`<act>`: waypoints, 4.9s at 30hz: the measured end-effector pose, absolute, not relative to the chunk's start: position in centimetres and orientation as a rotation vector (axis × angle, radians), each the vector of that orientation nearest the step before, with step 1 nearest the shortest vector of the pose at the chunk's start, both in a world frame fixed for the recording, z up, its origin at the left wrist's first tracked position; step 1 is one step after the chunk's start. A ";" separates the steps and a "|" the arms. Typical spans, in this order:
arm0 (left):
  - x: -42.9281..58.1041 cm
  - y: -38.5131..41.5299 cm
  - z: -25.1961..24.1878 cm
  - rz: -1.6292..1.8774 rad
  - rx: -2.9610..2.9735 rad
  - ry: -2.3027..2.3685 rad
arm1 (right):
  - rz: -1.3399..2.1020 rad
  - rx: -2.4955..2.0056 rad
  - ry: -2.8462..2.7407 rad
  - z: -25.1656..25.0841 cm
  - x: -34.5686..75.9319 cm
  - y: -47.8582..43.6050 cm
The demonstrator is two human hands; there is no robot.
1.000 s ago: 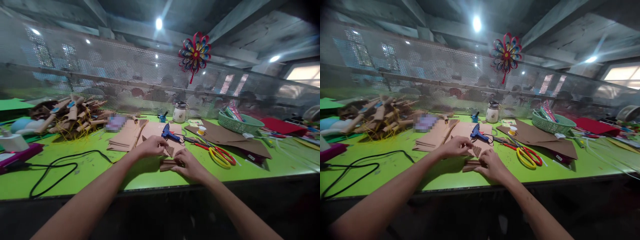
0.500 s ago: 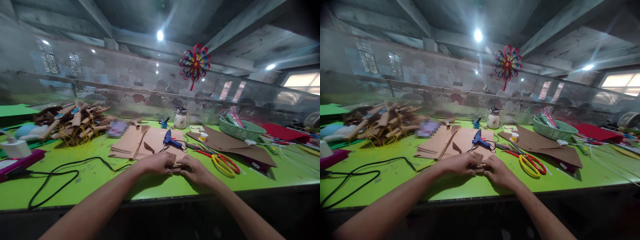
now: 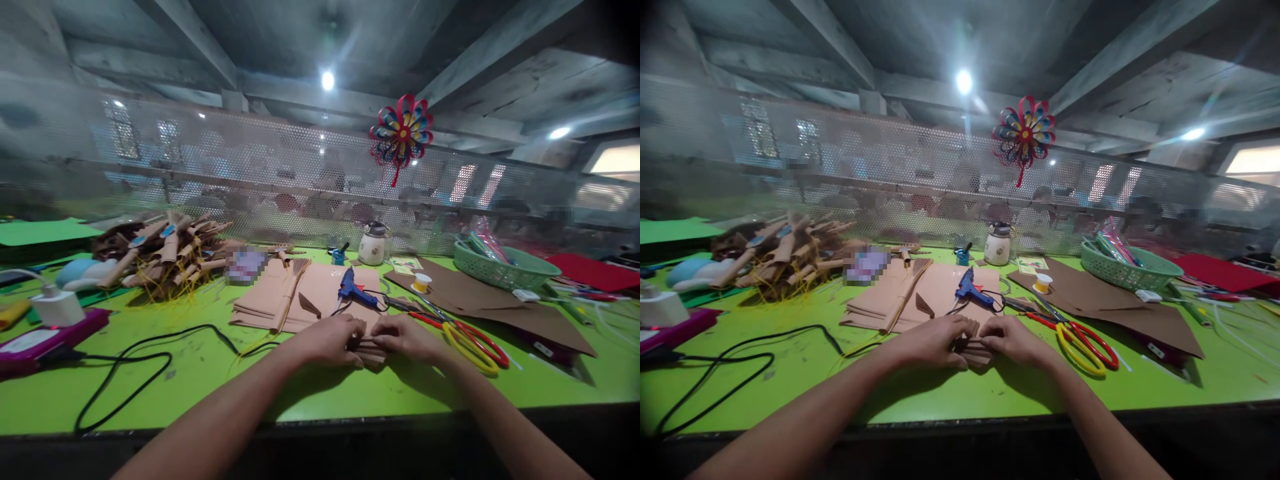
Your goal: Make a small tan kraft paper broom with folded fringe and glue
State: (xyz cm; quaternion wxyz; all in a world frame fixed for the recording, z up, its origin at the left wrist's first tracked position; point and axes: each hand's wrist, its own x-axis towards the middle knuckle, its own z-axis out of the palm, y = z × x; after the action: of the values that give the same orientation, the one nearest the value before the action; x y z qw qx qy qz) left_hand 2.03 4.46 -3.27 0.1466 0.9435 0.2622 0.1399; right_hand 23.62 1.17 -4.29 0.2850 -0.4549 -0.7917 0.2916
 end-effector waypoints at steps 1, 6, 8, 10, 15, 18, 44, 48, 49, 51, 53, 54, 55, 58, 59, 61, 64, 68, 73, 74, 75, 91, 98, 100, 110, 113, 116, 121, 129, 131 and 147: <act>2.0 4.5 -3.2 0.423 2.698 0.754 | 0.827 -1.201 -2.090 -4.0 23.8 1.4; 2.1 4.5 -2.8 0.485 2.522 0.762 | 1.027 -1.178 -1.870 -2.4 24.6 3.3; 2.2 4.5 -2.8 0.531 2.474 0.728 | 1.086 -1.181 -1.802 -2.0 24.6 4.1; 2.4 4.7 -3.0 0.588 2.443 0.711 | 1.109 -1.170 -1.742 -1.7 24.4 4.8; 2.5 6.0 -4.1 0.658 2.410 0.833 | 1.166 -1.047 -1.408 -1.8 22.9 5.7; 2.5 6.7 -4.6 0.673 2.403 0.931 | 1.284 -0.882 -1.179 -2.5 21.6 5.5; 2.9 6.8 -4.9 0.884 2.382 0.946 | 1.262 -0.878 -1.353 -4.9 20.4 4.6; 3.0 6.6 -4.9 0.873 2.244 0.897 | 1.265 -0.839 -1.341 -4.6 20.4 4.6; 3.0 6.6 -5.0 0.859 2.217 0.904 | 1.260 -0.820 -1.338 -4.5 20.4 4.6; 3.0 6.7 -5.2 0.838 2.168 0.936 | 1.238 -0.777 -1.323 -4.3 20.6 4.6; 2.9 6.9 -5.3 0.840 2.118 0.974 | 1.219 -0.747 -1.291 -4.0 20.9 4.5; 2.9 7.0 -5.3 0.845 2.096 0.990 | 1.214 -0.738 -1.275 -3.9 21.0 4.5; 2.9 7.1 -5.3 0.853 2.079 1.004 | 1.212 -0.729 -1.269 -3.8 21.2 4.5; 2.8 7.2 -5.1 0.864 2.066 1.014 | 1.232 -0.680 -1.351 -3.8 21.2 4.5; 2.8 7.2 -5.1 0.866 2.076 1.010 | 1.261 -0.668 -1.388 -4.0 21.1 4.5; 2.9 7.1 -5.0 0.880 2.094 0.981 | 1.334 -0.681 -1.426 -4.3 20.7 4.4; 3.2 6.9 -5.2 0.836 2.045 0.876 | 1.336 -0.760 -1.432 -4.4 20.1 4.3; 3.6 6.3 -4.9 0.725 1.899 0.748 | 1.256 -0.779 -1.453 -3.8 20.0 3.8; 3.7 5.7 -4.0 0.684 1.866 0.649 | 1.137 -0.803 -1.433 -3.6 20.7 4.0; 3.6 5.7 -3.8 0.692 1.876 0.665 | 1.137 -0.795 -1.431 -3.7 20.7 4.1; 3.6 5.7 -3.8 0.708 1.883 0.688 | 1.141 -0.782 -1.430 -3.8 20.8 4.3; 3.7 5.6 -3.6 0.778 1.829 0.727 | 1.078 -0.802 -1.389 -4.6 20.8 4.8; 3.6 5.4 -3.6 0.783 1.876 0.694 | 1.146 -0.774 -1.382 -4.5 20.4 4.3; 3.6 5.5 -3.7 0.788 1.884 0.686 | 1.184 -0.771 -1.385 -4.3 20.2 4.1; 3.6 5.4 -3.6 0.720 1.773 0.617 | 1.127 -0.802 -1.287 -4.0 19.7 4.1; 3.6 5.5 -3.6 0.695 1.713 0.588 | 1.102 -0.808 -1.288 -3.7 19.7 3.9; 3.7 5.8 -4.1 0.695 1.701 0.641 | 0.989 -0.813 -1.318 -4.0 19.5 4.2; 3.8 6.3 -4.6 0.715 1.690 0.753 | 0.853 -0.820 -1.486 -5.6 19.5 4.6; 3.9 6.2 -4.4 0.785 1.701 0.741 | 0.455 -0.792 -1.687 -5.0 19.4 3.8; 3.9 6.3 -4.7 0.808 1.689 0.725 | 0.390 -0.799 -1.715 -4.8 19.3 3.8; 3.9 6.6 -5.5 0.890 1.941 0.892 | 0.841 -0.770 -1.324 -6.6 18.9 5.8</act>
State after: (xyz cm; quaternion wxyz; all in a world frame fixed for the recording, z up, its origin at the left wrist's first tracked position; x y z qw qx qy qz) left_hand 3.88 6.64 -5.50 0.4022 0.7679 0.3529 0.3522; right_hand 18.94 5.83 -6.63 0.6420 -0.3379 -0.5810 0.3689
